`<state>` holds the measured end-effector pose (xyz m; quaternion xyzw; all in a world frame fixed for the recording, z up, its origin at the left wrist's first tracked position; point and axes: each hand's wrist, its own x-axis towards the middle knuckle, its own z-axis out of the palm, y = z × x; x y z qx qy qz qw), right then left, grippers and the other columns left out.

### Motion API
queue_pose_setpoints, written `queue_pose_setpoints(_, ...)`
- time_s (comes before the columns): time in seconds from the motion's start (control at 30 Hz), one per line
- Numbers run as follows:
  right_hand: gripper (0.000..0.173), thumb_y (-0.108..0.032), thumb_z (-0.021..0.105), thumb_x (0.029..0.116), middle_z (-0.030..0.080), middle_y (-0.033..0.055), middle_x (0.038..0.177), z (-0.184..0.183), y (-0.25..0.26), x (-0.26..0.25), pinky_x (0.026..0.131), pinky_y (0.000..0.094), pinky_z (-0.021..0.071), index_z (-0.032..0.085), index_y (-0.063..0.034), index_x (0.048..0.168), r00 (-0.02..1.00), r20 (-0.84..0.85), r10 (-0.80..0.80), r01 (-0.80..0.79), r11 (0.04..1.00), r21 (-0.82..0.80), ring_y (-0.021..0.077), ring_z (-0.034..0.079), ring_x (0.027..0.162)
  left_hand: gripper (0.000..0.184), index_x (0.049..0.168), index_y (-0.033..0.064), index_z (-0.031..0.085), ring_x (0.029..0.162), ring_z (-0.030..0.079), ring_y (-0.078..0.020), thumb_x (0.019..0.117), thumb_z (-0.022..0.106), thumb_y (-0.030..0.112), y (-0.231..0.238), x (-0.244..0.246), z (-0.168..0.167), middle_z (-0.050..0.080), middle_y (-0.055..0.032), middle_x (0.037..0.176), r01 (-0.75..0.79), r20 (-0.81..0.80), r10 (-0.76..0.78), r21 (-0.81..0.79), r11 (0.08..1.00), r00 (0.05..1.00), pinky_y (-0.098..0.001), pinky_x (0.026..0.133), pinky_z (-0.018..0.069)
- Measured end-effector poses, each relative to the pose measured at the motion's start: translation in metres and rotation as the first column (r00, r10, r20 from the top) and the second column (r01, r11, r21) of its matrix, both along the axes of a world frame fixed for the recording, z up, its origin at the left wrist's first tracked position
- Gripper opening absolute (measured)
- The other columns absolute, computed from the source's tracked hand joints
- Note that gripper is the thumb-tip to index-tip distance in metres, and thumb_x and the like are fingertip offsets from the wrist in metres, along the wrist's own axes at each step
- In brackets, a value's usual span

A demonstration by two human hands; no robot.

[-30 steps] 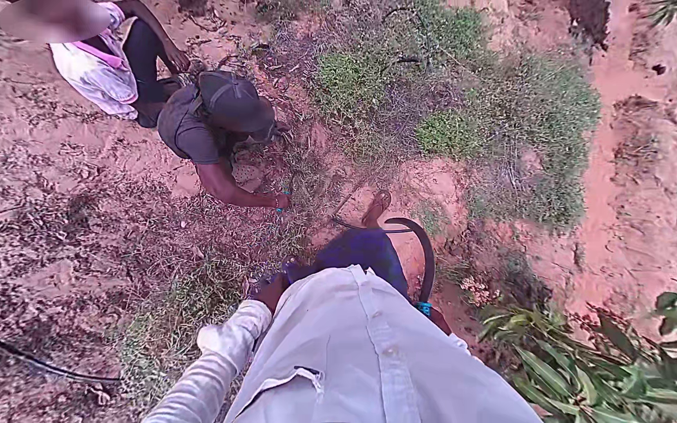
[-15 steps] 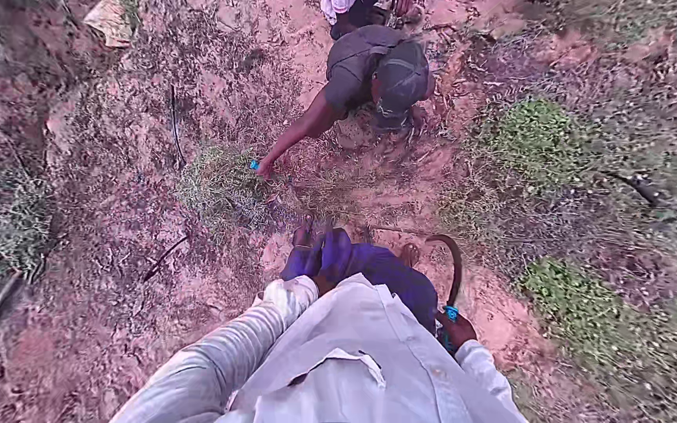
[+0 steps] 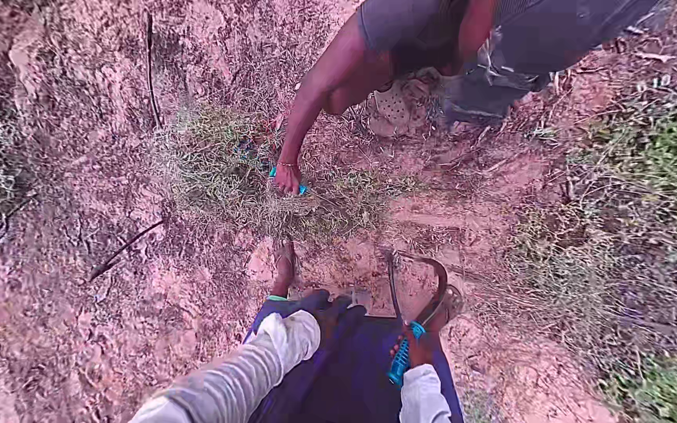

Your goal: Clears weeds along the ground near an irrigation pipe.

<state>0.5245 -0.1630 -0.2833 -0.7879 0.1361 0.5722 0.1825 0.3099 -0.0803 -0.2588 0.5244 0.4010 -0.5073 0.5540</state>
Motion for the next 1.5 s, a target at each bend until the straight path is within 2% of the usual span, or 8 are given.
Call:
queue_pose_setpoints(0.17, 0.032, -0.02, 0.054, 0.1082, 0.053, 0.0058, 0.07, -0.097, -0.041, -0.094, 0.043, 0.029, 0.0517, 0.047, 0.004, 0.129, 0.99, 0.087, -0.112, 0.121, 0.987, -0.102, 0.012, 0.053, 0.045, 0.046, 0.15, -0.0005, 0.047, 0.144, 0.043, -0.0467, 0.1057, 0.053, 0.011, 0.05, 0.003, -0.167, 0.045, -0.0264, 0.156, -0.112, -0.029, 0.113, 0.036, 0.993, 0.993, -0.0657, 0.114, 0.037)
queue_pose_setpoints(0.4, 0.02, -0.016, 0.049, 0.109, 0.053, -0.0015, 0.064, -0.101, -0.068, -0.071, 0.045, 0.0248, 0.0555, 0.046, 0.0006, 0.119, 0.982, 0.139, -0.125, 0.14, 0.985, -0.099, 0.0068, 0.056, 0.044, 0.044, 0.149, -0.0064, 0.045, 0.145, 0.045, -0.0435, 0.1088, 0.045, 0.011, 0.005, 0.026, -0.305, 0.046, -0.0284, 0.155, -0.401, -0.178, 0.403, 0.049, 0.915, 0.898, -0.0584, 0.119, 0.0361)
queue_pose_setpoints(0.6, 0.014, -0.015, 0.047, 0.109, 0.054, -0.0032, 0.061, -0.104, -0.08, -0.072, 0.045, 0.0254, 0.0576, 0.046, -0.0015, 0.112, 0.964, 0.163, -0.212, 0.225, 0.972, -0.066, 0.007, 0.058, 0.044, 0.052, 0.149, -0.0062, 0.044, 0.137, 0.055, -0.0342, 0.1042, 0.061, 0.013, 0.012, 0.062, -0.347, 0.056, -0.0257, 0.146, -0.931, -0.062, 0.961, 0.238, 0.275, 0.269, -0.0466, 0.116, 0.0427)
queue_pose_setpoints(0.8, 0.01, -0.009, 0.048, 0.1076, 0.054, -0.002, 0.06, -0.1, -0.065, -0.07, 0.044, 0.0237, 0.0561, 0.049, 0.0002, 0.109, 0.957, 0.104, -0.269, 0.277, 0.958, -0.071, 0.007, 0.057, 0.043, 0.046, 0.147, -0.0084, 0.044, 0.133, 0.052, -0.0336, 0.1101, 0.051, 0.019, 0.042, 0.098, -0.392, 0.052, -0.0282, 0.146, -0.874, 0.272, 0.915, 0.306, -0.377, -0.299, -0.0455, 0.114, 0.0418)
queue_pose_setpoints(0.97, 0.007, -0.005, 0.049, 0.1059, 0.054, -0.0007, 0.06, -0.109, -0.059, -0.055, 0.042, 0.025, 0.0551, 0.049, 0.0014, 0.106, 0.93, 0.103, -0.352, 0.354, 0.935, 0.002, 0.0081, 0.056, 0.041, 0.049, 0.152, -0.0039, 0.039, 0.137, 0.051, -0.0247, 0.1162, 0.024, 0.026, 0.07, 0.151, -0.365, 0.05, -0.0209, 0.15, -0.822, 0.244, 0.843, 0.212, -0.529, -0.48, -0.0384, 0.115, 0.0423)
queue_pose_setpoints(1.07, 0.004, -0.004, 0.049, 0.1059, 0.053, -0.0025, 0.058, -0.107, -0.049, -0.041, 0.042, 0.0243, 0.055, 0.049, -0.0003, 0.105, 0.903, 0.134, -0.409, 0.411, 0.912, 0.018, 0.0074, 0.056, 0.041, 0.029, 0.103, 0.0146, 0.049, 0.058, 0.048, -0.007, 0.1133, 0.035, 0.037, 0.084, 0.178, -0.335, 0.048, 0.0021, 0.076, -0.499, 0.182, 0.538, 0.222, -0.838, -0.823, -0.0215, 0.056, 0.0466)
queue_pose_setpoints(1.2, 0.006, -0.006, 0.048, 0.1071, 0.054, -0.0011, 0.058, -0.104, -0.04, -0.023, 0.042, 0.0248, 0.0553, 0.049, 0.0, 0.105, 0.866, 0.18, -0.466, 0.462, 0.884, 0.069, 0.0087, 0.056, 0.041, 0.044, 0.072, 0.0167, 0.041, 0.034, 0.03, -0.0046, 0.1137, 0.033, 0.029, 0.046, 0.178, -0.285, 0.032, 0.007, 0.046, -0.636, 0.008, 0.638, 0.084, -0.767, -0.77, -0.0187, 0.037, 0.0296)
queue_pose_setpoints(1.5, 0.006, -0.006, 0.05, 0.1053, 0.056, -0.0032, 0.059, -0.105, -0.039, -0.01, 0.044, 0.0235, 0.0568, 0.05, -0.0005, 0.106, 0.82, 0.32, -0.474, 0.423, 0.879, 0.219, 0.0073, 0.059, 0.042, 0.037, 0.08, 0.0137, 0.044, 0.035, 0.029, -0.0036, 0.1142, 0.035, 0.023, -0.007, 0.167, -0.222, 0.029, 0.008, 0.047, -0.793, -0.057, 0.797, 0.169, -0.586, -0.601, -0.0181, 0.037, 0.0298)
